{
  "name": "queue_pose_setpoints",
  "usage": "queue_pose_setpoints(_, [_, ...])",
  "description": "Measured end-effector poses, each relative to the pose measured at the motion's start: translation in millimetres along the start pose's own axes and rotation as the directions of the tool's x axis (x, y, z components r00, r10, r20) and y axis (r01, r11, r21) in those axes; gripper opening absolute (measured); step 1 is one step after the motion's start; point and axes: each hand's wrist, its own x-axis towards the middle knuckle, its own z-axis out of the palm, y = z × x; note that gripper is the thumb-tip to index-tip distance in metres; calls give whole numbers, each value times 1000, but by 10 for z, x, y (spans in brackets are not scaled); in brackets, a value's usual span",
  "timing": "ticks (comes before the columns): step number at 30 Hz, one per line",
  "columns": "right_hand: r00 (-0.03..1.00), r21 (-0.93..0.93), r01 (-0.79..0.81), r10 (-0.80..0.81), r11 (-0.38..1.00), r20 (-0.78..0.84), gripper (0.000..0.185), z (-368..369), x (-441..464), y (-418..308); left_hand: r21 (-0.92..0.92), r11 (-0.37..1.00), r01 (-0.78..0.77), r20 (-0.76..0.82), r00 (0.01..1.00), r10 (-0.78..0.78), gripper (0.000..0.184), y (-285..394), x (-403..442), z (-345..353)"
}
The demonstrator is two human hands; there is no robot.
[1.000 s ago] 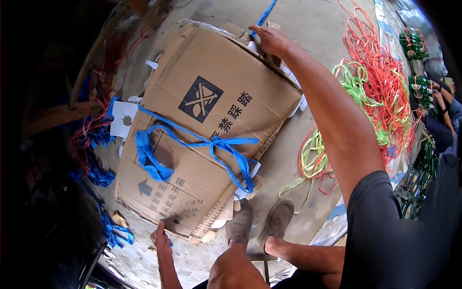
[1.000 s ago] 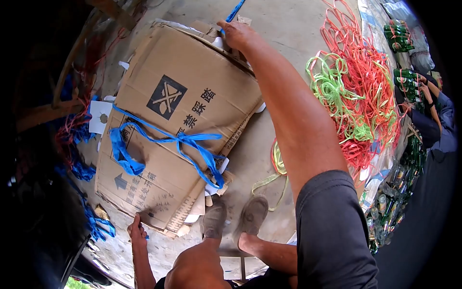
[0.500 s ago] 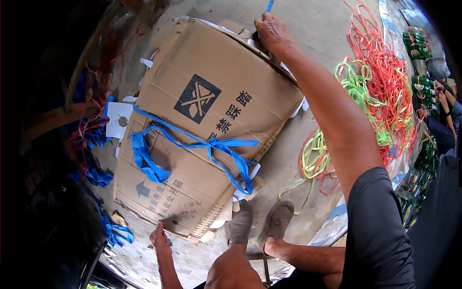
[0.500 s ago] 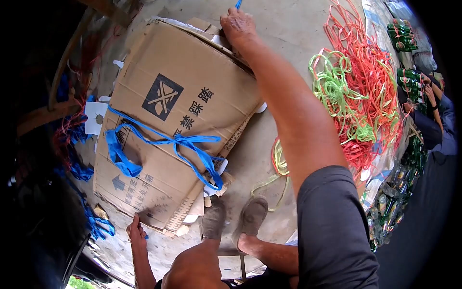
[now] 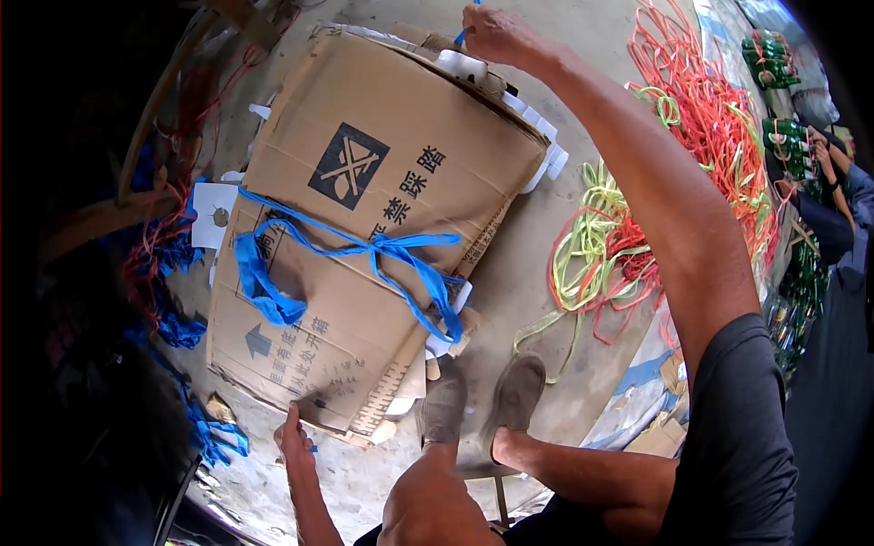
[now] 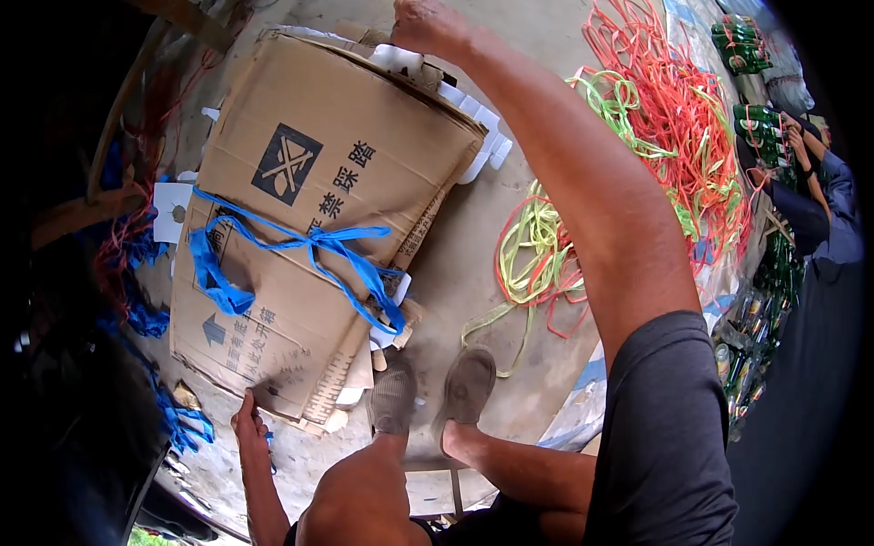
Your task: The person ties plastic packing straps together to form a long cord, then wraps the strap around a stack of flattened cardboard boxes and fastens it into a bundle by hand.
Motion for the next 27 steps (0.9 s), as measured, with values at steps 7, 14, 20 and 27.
queue_pose_setpoints(7, [995,202,87,-76,976,-61,27,-81,31,64,-10,1000,7,-13,1000,-7,43,23,56,-4])
queue_pose_setpoints(14, [908,-279,369,-408,887,-98,20,-171,19,307,24,994,-110,-134,985,112,44,0,79,-64])
queue_pose_setpoints(20, [961,267,-233,179,935,210,19,-1373,-1317,-139,-150,967,-204,-87,977,193,37,-78,134,-205])
queue_pose_setpoints(27, [954,444,-267,298,855,0,12,-2168,-2436,158,-367,875,-317,-81,948,309,27,193,-227,-204])
